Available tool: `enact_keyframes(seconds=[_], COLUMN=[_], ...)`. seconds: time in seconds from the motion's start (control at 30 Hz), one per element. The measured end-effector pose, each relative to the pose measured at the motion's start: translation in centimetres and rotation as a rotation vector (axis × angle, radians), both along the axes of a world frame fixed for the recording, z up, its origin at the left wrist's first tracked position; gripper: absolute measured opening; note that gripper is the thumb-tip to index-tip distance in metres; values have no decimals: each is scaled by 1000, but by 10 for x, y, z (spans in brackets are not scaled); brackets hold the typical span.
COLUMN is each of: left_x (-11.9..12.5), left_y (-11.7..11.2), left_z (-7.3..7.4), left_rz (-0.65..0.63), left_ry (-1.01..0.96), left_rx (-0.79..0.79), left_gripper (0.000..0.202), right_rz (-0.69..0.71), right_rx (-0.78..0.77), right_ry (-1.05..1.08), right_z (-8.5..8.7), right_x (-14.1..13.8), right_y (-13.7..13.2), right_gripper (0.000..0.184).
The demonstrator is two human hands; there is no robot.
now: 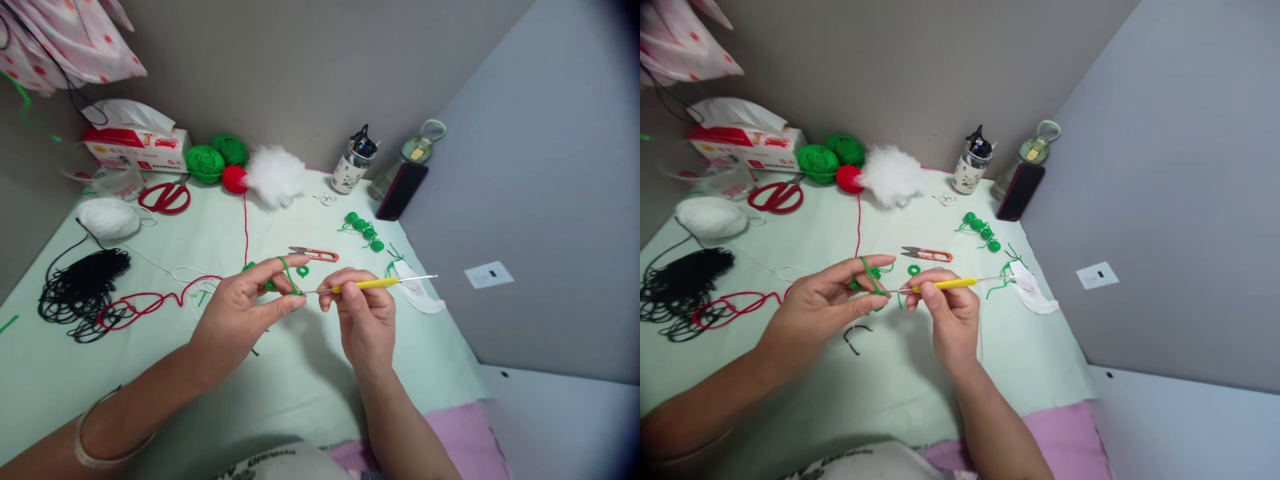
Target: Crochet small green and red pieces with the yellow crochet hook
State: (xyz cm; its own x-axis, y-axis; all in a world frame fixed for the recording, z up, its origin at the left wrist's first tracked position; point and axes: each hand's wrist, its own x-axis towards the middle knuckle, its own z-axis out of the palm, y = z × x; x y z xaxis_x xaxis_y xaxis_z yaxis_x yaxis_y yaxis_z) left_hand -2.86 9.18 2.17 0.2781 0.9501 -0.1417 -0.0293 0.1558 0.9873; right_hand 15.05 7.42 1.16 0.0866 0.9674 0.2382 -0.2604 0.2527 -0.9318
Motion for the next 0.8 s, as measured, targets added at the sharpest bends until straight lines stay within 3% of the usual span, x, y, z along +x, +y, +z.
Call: enact_keyframes(seconds=[0.23,0.47,0.8], left_x=[-4,3,6], left_y=[-2,-1,0], left_z=[1,3,7], left_rz=[27,20,5], left_ry=[128,-41,-149], left_rx=[118,-48,-154], left_gripper=[38,41,49], right_rz=[32,102,98], right_rx=[-41,-215,-263], right_ry=[16,212,276], right_z=[1,4,3], right_x=[-3,-8,-7], right_y=[0,3,6], right_gripper=[14,14,15])
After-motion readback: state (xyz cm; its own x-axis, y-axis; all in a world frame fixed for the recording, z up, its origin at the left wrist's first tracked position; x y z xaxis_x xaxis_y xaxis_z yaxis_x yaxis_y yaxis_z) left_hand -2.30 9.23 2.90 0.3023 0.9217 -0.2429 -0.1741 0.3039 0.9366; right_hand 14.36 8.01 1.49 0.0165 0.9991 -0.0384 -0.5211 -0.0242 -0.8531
